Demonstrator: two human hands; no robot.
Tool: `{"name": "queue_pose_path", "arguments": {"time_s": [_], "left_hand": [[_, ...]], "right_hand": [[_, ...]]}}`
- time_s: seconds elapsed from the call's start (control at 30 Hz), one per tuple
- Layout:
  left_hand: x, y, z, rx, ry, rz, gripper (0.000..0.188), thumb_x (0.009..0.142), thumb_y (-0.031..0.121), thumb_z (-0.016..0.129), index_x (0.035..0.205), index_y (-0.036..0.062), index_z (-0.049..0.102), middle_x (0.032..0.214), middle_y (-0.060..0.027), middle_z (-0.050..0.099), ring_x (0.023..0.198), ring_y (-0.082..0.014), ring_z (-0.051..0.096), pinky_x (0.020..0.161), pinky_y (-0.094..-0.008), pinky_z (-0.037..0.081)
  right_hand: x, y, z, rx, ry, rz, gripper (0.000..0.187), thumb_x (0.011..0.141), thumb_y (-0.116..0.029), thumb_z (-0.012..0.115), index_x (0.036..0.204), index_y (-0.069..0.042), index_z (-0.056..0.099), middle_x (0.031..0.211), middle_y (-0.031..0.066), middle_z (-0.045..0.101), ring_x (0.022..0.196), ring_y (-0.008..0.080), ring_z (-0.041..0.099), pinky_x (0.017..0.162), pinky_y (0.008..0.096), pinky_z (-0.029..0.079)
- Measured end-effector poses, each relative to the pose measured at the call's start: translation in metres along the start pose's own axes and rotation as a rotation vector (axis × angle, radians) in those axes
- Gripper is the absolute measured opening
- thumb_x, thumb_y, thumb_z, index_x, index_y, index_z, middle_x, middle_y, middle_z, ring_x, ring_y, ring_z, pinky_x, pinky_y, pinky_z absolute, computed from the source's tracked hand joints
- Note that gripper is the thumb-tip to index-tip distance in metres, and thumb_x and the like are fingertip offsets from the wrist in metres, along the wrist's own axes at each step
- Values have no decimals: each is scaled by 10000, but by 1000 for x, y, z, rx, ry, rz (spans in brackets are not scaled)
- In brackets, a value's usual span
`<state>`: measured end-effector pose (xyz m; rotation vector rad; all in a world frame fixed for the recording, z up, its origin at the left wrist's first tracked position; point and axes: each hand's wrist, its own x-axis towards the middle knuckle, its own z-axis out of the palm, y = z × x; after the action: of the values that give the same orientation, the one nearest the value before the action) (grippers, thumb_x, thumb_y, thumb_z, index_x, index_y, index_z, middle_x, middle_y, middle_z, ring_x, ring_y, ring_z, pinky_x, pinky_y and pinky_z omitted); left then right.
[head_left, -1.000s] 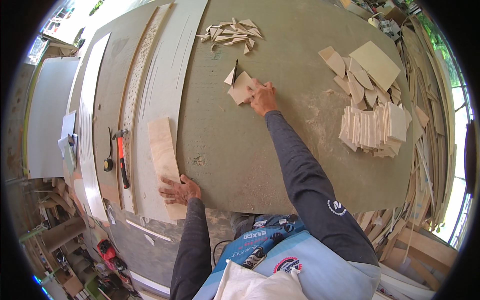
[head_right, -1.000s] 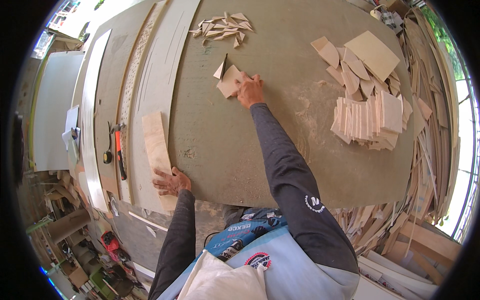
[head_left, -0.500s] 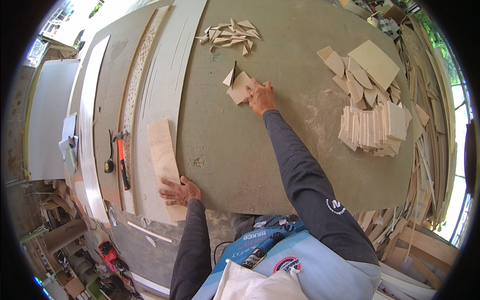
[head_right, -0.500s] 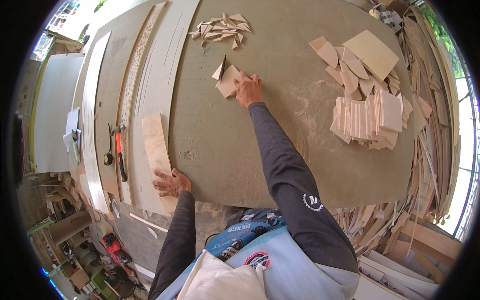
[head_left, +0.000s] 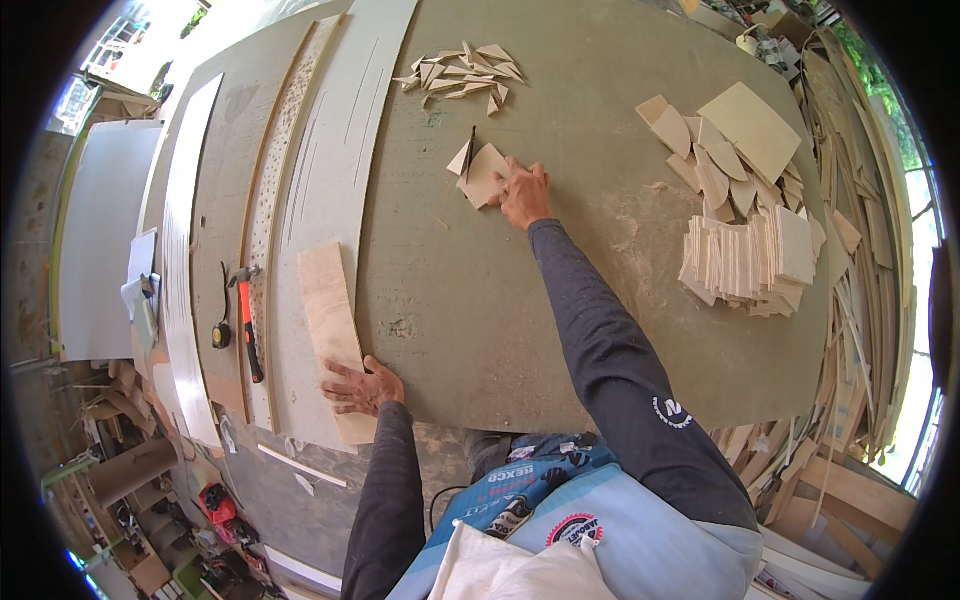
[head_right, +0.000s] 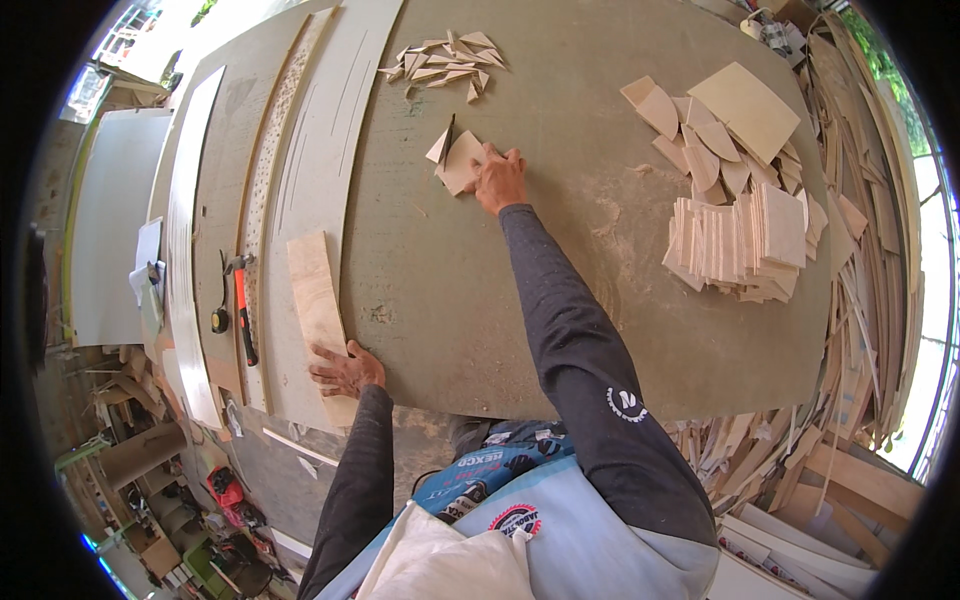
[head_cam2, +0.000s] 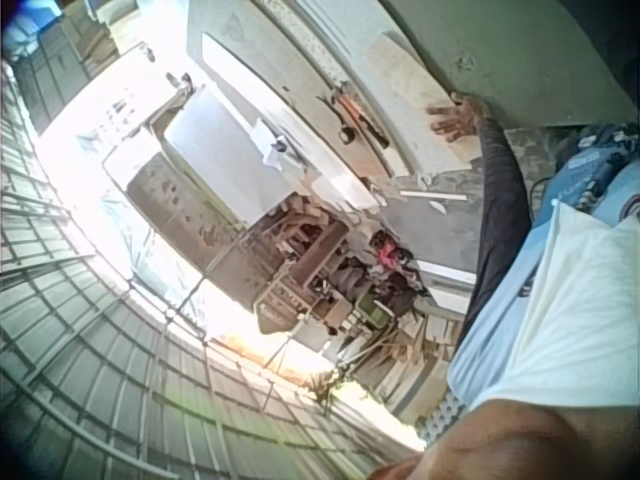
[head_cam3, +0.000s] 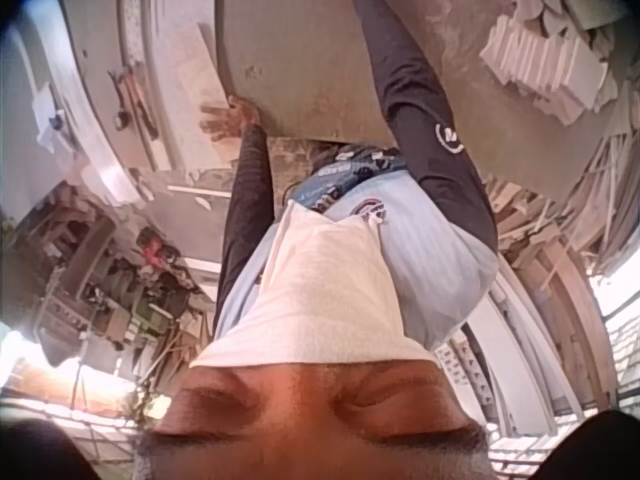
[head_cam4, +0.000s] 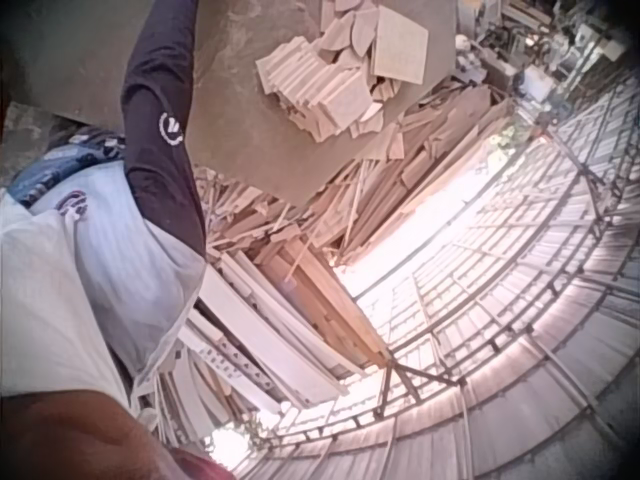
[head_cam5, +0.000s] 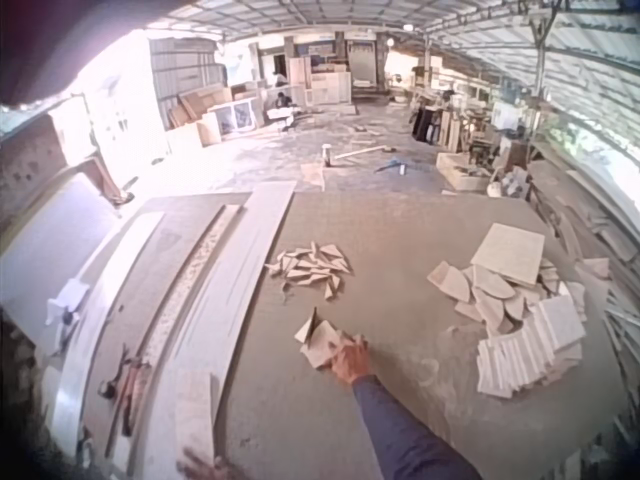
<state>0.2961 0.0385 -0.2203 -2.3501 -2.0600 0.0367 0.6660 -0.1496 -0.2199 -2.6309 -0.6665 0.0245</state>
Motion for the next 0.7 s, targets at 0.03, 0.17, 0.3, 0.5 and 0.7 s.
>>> {"name": "queue_pose_path", "arguments": {"time_s": [0.03,0.17,0.3,0.5,0.7], "left_hand": [[0,-1,1,2,7,0,944,964,491,600,1657,201,30,1653,-317,110,1561,-421,76,1209,-652,68],[-1,0,-2,-13,-1,5,939,965,483,598,1658,199,32,1653,-316,112,1563,-413,68,1210,-646,68],[-2,2,-7,-15,-13,-2,906,975,482,597,1658,214,66,1658,-294,110,1561,-399,71,1208,-650,70],[-3,2,-9,-29,-17,-5,917,966,471,602,1660,217,59,1659,-299,103,1560,-409,70,1212,-645,65],[-3,3,-10,-65,-27,-3,931,961,454,607,1661,217,40,1658,-310,88,1562,-417,55,1222,-633,46]], "right_hand": [[0,0,0,-6,-10,-2,384,849,-294,787,1214,-173,776,1287,46,594,1089,315,477,972,435,405],[3,-2,-5,-24,-16,-8,387,833,-287,793,1200,-167,781,1224,40,595,1085,319,474,970,439,400],[6,5,-1,6,5,-28,401,808,-261,800,1196,-161,783,1230,35,595,1077,323,468,975,434,400],[9,10,4,23,4,-45,406,816,-240,788,1213,-153,776,1265,41,603,1057,323,464,985,420,401],[13,17,9,-10,26,-81,404,823,-259,788,1214,-157,776,1267,42,607,1028,304,475,963,413,421]]}}
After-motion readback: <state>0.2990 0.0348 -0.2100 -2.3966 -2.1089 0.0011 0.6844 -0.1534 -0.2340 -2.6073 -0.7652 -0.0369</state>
